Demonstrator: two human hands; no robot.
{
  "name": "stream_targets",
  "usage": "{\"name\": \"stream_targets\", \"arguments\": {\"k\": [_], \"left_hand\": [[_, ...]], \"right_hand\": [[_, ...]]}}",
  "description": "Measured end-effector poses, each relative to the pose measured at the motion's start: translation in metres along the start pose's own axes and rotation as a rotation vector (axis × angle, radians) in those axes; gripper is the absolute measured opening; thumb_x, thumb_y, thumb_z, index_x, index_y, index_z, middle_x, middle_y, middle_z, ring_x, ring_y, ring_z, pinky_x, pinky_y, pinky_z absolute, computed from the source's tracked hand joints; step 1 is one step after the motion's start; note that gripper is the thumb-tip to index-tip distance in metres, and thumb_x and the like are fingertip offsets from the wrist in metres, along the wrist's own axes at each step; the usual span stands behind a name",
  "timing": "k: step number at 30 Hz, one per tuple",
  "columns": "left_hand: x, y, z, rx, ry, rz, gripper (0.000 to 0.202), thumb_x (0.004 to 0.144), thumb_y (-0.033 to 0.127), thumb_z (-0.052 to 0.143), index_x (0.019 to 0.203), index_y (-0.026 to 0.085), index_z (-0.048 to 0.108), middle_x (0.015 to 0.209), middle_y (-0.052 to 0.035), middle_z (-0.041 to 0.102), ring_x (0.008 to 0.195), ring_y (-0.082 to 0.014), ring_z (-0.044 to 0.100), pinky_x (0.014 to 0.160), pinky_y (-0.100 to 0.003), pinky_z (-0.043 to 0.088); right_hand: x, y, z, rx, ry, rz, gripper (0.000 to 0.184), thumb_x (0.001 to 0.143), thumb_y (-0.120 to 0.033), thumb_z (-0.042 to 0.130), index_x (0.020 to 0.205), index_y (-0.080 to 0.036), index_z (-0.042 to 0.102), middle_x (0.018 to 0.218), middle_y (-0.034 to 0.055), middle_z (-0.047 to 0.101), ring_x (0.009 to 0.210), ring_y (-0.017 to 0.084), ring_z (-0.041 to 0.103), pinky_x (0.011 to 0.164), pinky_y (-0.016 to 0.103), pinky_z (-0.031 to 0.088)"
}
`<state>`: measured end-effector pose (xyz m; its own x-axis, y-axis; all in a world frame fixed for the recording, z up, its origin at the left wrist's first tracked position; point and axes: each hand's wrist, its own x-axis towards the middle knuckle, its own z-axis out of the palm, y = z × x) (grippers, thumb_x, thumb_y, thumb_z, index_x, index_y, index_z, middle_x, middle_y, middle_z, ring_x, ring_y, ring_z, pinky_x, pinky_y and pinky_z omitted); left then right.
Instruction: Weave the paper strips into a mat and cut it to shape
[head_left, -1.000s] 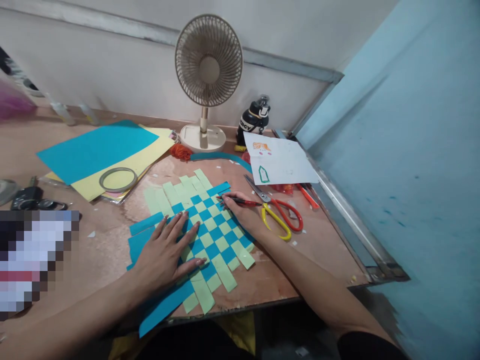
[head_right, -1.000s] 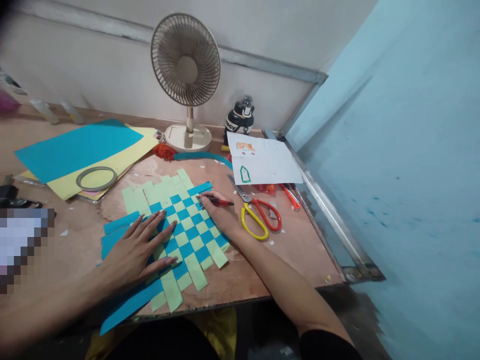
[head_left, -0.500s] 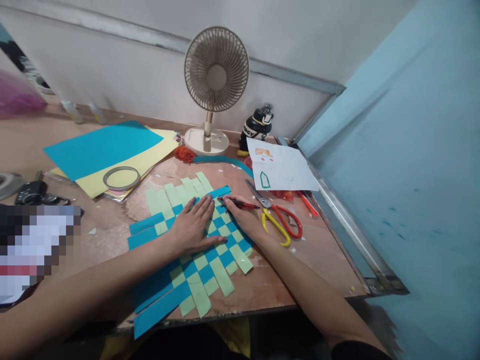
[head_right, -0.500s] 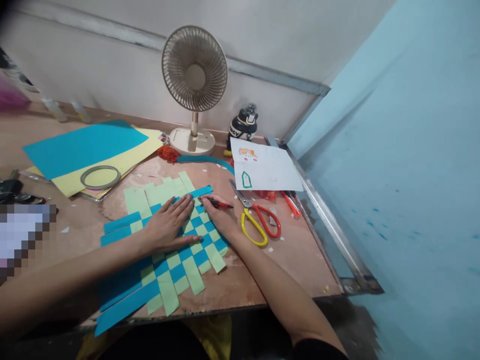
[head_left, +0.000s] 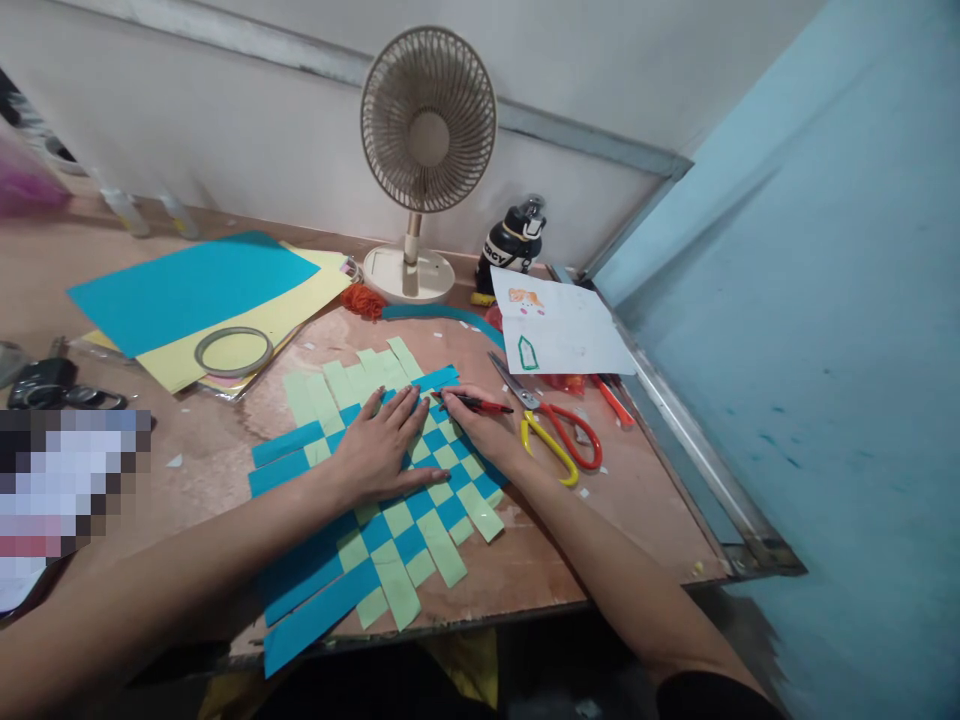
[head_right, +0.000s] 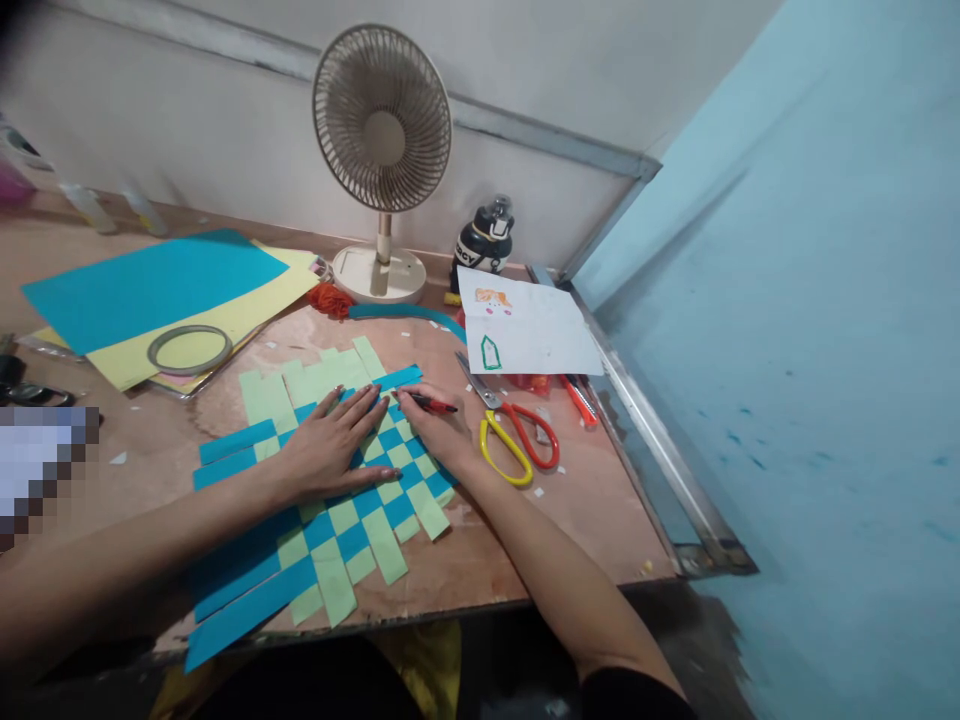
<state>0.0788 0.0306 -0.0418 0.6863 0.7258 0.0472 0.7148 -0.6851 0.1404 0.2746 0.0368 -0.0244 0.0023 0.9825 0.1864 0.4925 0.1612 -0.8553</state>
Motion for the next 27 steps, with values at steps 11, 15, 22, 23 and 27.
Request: {"name": "stream_targets", "arguments": {"k": [11, 15, 22, 23, 27], "left_hand": [[-0.001, 0.0, 0.0, -0.016, 0.03, 0.005, 0.096, 0.088, 0.083, 0.033, 0.158, 0.018, 0.027, 0.163, -0.0184, 0.026, 0.15, -0.0352, 0.026, 0.121, -0.056, 0.01], [-0.001, 0.0, 0.0, -0.004, 0.031, 0.017, 0.088, 0.088, 0.082, 0.035, 0.156, 0.025, 0.034, 0.163, -0.0162, 0.028, 0.149, -0.0375, 0.028, 0.121, -0.058, 0.009], [-0.002, 0.0, -0.001, 0.0, 0.03, 0.018, 0.089, 0.088, 0.081, 0.037, 0.156, 0.025, 0.034, 0.162, -0.0175, 0.028, 0.149, -0.0375, 0.028, 0.121, -0.058, 0.009], [-0.002, 0.0, -0.001, -0.002, 0.04, 0.018, 0.088, 0.088, 0.081, 0.038, 0.156, 0.025, 0.034, 0.163, -0.0166, 0.029, 0.149, -0.0371, 0.028, 0.121, -0.058, 0.008], [-0.002, 0.0, 0.0, -0.003, 0.061, 0.018, 0.086, 0.089, 0.079, 0.04, 0.156, 0.026, 0.034, 0.163, -0.0144, 0.03, 0.149, -0.0363, 0.029, 0.122, -0.057, 0.007]], "right_hand": [[-0.004, -0.001, -0.006, 0.007, 0.003, 0.07, 0.016, 0.084, -0.034, 0.06, 0.082, -0.025, 0.072, 0.083, 0.0015, 0.075, 0.084, 0.019, 0.068, 0.081, 0.032, 0.052], [-0.005, -0.005, -0.008, 0.006, 0.013, 0.095, 0.015, 0.083, -0.033, 0.06, 0.081, -0.024, 0.071, 0.082, 0.0013, 0.075, 0.084, 0.019, 0.068, 0.082, 0.032, 0.052], [-0.01, -0.005, -0.009, 0.019, 0.029, 0.129, 0.017, 0.085, -0.037, 0.059, 0.084, -0.024, 0.07, 0.083, 0.001, 0.074, 0.081, 0.019, 0.069, 0.08, 0.032, 0.052], [-0.011, -0.005, -0.009, 0.012, 0.027, 0.127, 0.017, 0.085, -0.037, 0.059, 0.084, -0.024, 0.07, 0.082, 0.0009, 0.074, 0.081, 0.019, 0.068, 0.08, 0.032, 0.052], [-0.011, -0.007, -0.011, -0.001, 0.0, 0.12, 0.016, 0.084, -0.034, 0.059, 0.08, -0.024, 0.07, 0.079, 0.0007, 0.073, 0.081, 0.019, 0.068, 0.079, 0.032, 0.052]]}}
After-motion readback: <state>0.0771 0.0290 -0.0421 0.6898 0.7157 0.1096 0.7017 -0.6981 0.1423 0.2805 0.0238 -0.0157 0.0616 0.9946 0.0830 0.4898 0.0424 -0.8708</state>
